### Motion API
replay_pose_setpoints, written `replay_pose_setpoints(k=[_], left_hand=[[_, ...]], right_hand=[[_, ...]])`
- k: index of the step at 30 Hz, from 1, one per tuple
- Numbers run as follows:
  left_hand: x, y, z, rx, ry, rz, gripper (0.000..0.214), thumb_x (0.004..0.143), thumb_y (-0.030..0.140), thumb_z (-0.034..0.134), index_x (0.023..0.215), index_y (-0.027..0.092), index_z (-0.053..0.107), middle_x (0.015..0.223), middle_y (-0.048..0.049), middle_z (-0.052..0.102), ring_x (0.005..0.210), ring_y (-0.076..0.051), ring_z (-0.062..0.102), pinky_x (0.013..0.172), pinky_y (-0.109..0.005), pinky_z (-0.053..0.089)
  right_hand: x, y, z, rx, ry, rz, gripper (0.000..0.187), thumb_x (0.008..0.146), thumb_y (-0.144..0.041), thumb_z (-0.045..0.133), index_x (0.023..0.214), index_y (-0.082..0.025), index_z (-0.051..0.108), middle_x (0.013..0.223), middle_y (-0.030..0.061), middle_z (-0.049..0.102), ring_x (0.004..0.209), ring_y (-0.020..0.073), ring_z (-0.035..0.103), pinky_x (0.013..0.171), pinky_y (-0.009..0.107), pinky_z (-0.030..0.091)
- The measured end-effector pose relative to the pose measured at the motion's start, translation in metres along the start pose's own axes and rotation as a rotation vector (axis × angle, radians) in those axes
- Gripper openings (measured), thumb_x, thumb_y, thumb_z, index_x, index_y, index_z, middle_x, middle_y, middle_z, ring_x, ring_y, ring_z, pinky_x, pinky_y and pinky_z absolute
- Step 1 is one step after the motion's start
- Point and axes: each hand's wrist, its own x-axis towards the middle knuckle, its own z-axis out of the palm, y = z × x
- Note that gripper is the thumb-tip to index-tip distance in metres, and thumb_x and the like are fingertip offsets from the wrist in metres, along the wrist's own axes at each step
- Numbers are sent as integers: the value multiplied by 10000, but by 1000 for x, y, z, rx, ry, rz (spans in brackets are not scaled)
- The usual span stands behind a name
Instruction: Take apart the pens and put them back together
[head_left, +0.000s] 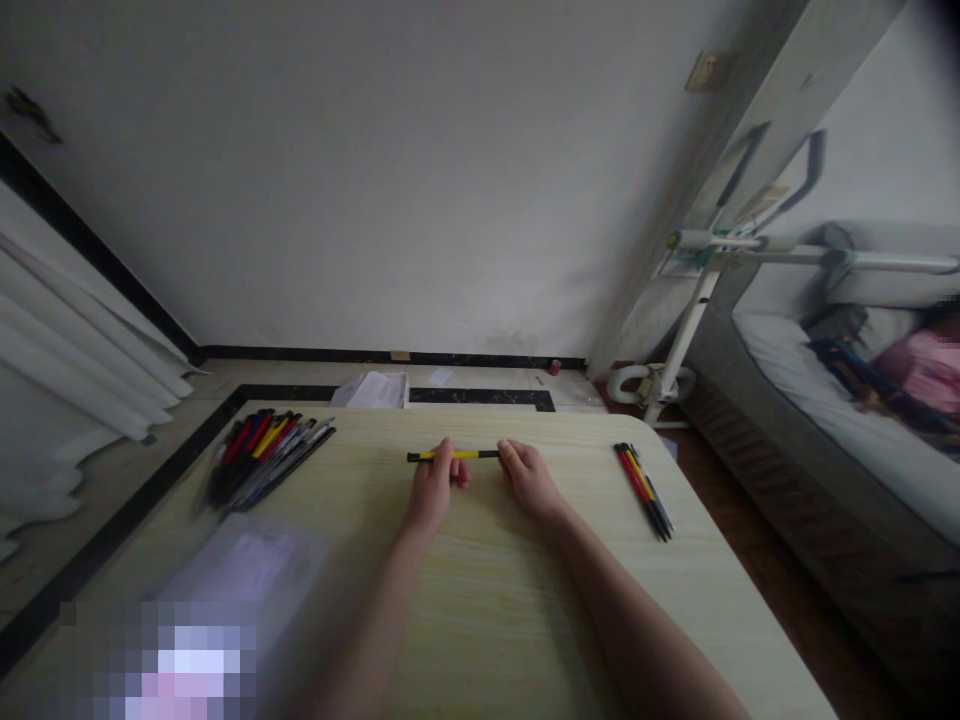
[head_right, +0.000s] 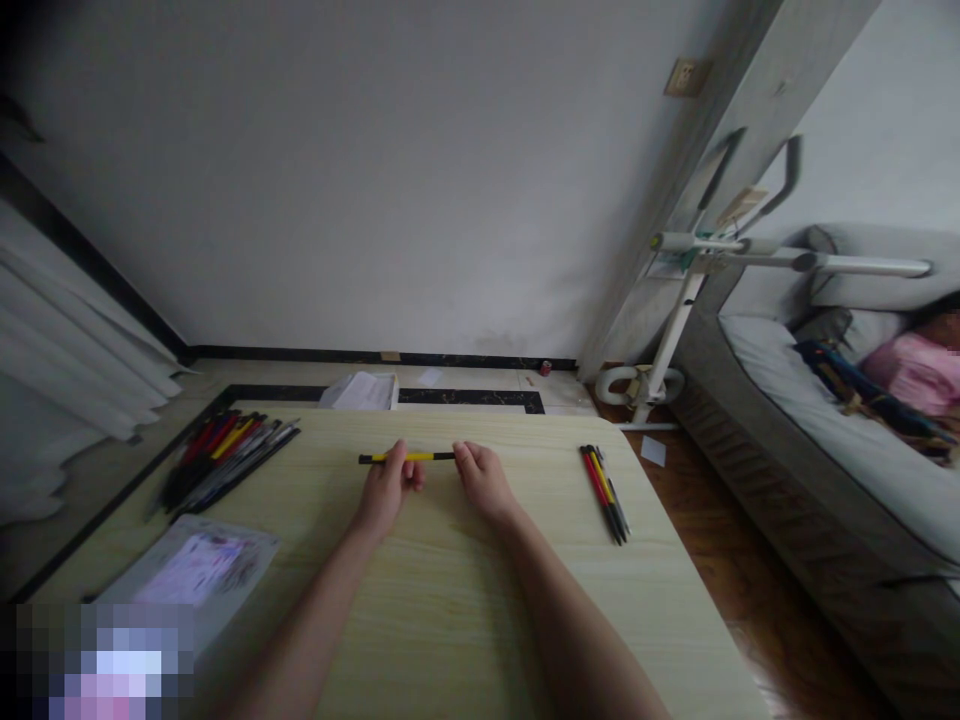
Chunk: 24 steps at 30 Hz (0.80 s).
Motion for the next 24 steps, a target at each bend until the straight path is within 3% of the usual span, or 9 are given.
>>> replay_pose_setpoints(k=[17,24], left_hand=[[2,-2,-1,-84,73,-26,374,764,476,413,537,180,389,480,6,509,440,-109,481,464,-230,371],[1,3,-1,1,86,-27,407,749,507,415,505,184,374,467,5,503,438,-113,476,458,-227,372]], right_hand=[[-2,-1,7,-57,38,-3,425,834,-470,328,544,-176,427,454,-33,415,448,93,386,465,209,315],[-6,-7,7,-92,57,-94,281,812,-398,422,843,-158,564,627,2,553,547,109,478,523,219,375]])
